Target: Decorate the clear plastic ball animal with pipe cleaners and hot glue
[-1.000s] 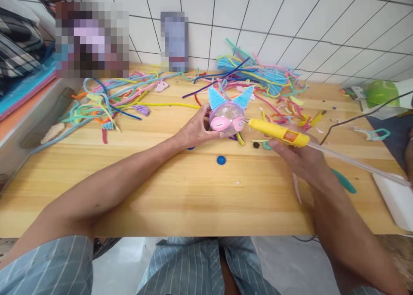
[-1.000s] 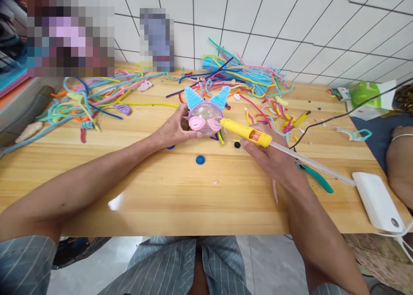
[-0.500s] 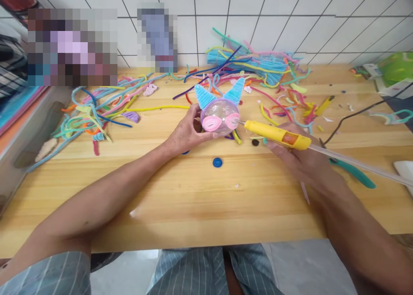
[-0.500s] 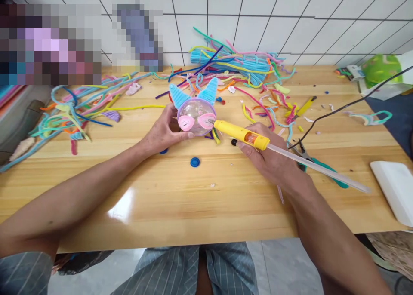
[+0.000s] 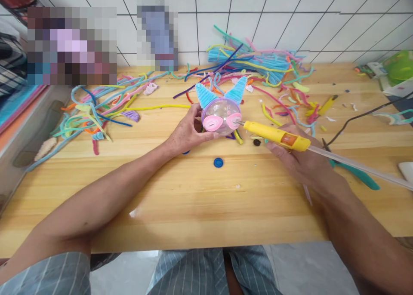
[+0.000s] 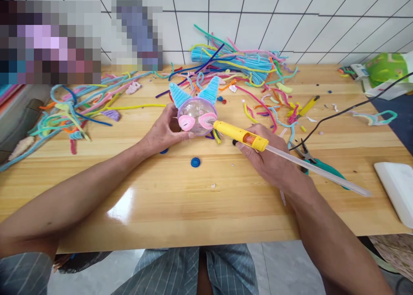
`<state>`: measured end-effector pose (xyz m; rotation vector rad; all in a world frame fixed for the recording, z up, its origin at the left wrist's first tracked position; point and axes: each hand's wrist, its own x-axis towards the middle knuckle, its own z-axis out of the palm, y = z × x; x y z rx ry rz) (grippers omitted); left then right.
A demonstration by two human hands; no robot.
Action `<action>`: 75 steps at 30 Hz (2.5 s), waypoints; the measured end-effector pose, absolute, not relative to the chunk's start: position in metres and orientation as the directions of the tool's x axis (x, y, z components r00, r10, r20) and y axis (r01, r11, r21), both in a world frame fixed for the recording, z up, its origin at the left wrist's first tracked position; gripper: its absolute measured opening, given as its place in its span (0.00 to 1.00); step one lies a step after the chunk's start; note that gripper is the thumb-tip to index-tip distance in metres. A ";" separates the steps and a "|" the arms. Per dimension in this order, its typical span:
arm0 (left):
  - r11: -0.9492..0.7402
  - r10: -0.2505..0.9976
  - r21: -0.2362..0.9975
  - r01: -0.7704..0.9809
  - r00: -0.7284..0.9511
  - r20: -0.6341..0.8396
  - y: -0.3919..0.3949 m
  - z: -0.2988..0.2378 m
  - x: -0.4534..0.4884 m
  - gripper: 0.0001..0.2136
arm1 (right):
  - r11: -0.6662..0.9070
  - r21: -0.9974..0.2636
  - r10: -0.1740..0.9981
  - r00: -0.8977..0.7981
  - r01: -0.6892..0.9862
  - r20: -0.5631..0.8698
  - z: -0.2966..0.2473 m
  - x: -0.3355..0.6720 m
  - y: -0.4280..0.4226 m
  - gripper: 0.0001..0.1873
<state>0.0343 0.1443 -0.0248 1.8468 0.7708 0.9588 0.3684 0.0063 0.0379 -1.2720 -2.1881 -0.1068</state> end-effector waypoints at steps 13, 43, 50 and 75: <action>-0.365 0.828 0.924 0.111 0.491 0.269 0.145 -0.029 0.035 0.47 | 0.513 -0.260 0.788 -0.328 0.818 0.522 0.037 0.368 0.006 0.05; -0.383 0.825 0.919 0.099 0.484 0.292 0.145 -0.028 0.038 0.47 | 0.445 -0.338 0.845 -0.264 0.829 0.465 0.037 0.366 0.006 0.09; -0.389 0.821 0.914 0.115 0.494 0.287 0.144 -0.026 0.036 0.45 | 0.445 -0.291 0.837 -0.279 0.847 0.470 0.038 0.364 0.004 0.08; -0.401 0.816 0.907 0.131 0.502 0.288 0.143 -0.023 0.034 0.45 | 0.503 -0.250 0.787 -0.319 0.828 0.528 0.038 0.363 0.006 0.07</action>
